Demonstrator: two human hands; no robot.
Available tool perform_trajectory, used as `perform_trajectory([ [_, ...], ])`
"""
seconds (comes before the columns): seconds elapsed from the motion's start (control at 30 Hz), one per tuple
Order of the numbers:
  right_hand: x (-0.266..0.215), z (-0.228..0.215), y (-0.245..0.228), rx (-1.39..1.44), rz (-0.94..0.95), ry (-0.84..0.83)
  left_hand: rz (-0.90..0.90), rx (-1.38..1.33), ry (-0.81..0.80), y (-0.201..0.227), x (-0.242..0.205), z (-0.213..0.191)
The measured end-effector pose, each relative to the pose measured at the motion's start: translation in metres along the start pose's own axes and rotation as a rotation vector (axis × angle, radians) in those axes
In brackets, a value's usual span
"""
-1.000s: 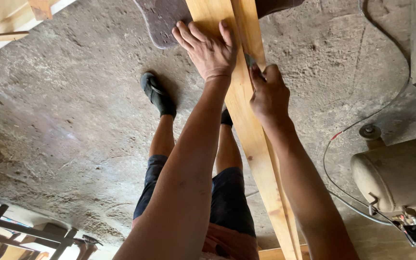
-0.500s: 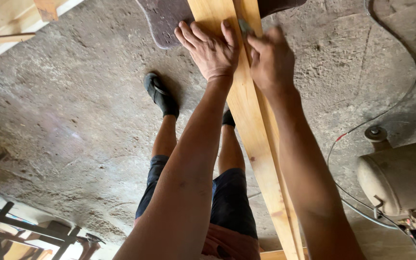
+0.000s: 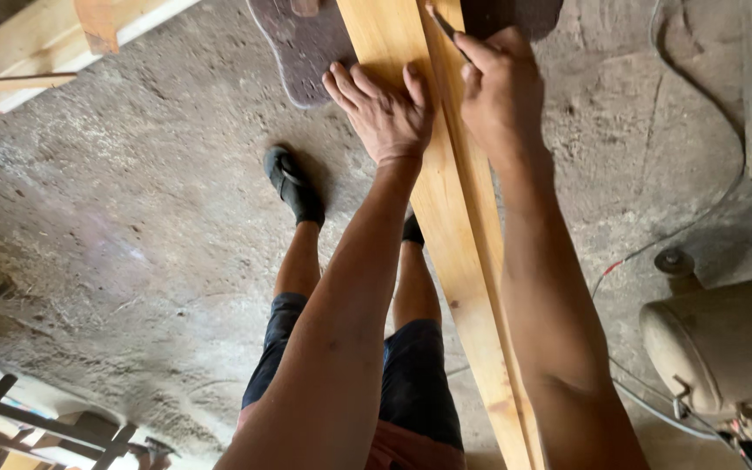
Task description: The person scoops a pinkish filler from a wooden scoop and applies it into a groove on a long wooden plank using a putty knife. The person then smooths the filler along the groove and continues to work the material into the channel.
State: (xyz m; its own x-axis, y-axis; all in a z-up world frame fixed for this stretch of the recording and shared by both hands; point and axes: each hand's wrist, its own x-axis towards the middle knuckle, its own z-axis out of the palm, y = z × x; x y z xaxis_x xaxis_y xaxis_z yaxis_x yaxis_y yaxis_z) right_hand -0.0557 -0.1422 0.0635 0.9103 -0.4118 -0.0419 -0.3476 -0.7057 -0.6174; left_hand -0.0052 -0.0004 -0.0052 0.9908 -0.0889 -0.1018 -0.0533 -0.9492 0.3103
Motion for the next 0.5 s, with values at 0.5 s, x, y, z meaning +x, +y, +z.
perform_trajectory([
  [0.5, -0.059, -0.039, -0.009, -0.049, 0.267, -0.289, -0.018, 0.011, -0.029, 0.001, 0.003, -0.007],
])
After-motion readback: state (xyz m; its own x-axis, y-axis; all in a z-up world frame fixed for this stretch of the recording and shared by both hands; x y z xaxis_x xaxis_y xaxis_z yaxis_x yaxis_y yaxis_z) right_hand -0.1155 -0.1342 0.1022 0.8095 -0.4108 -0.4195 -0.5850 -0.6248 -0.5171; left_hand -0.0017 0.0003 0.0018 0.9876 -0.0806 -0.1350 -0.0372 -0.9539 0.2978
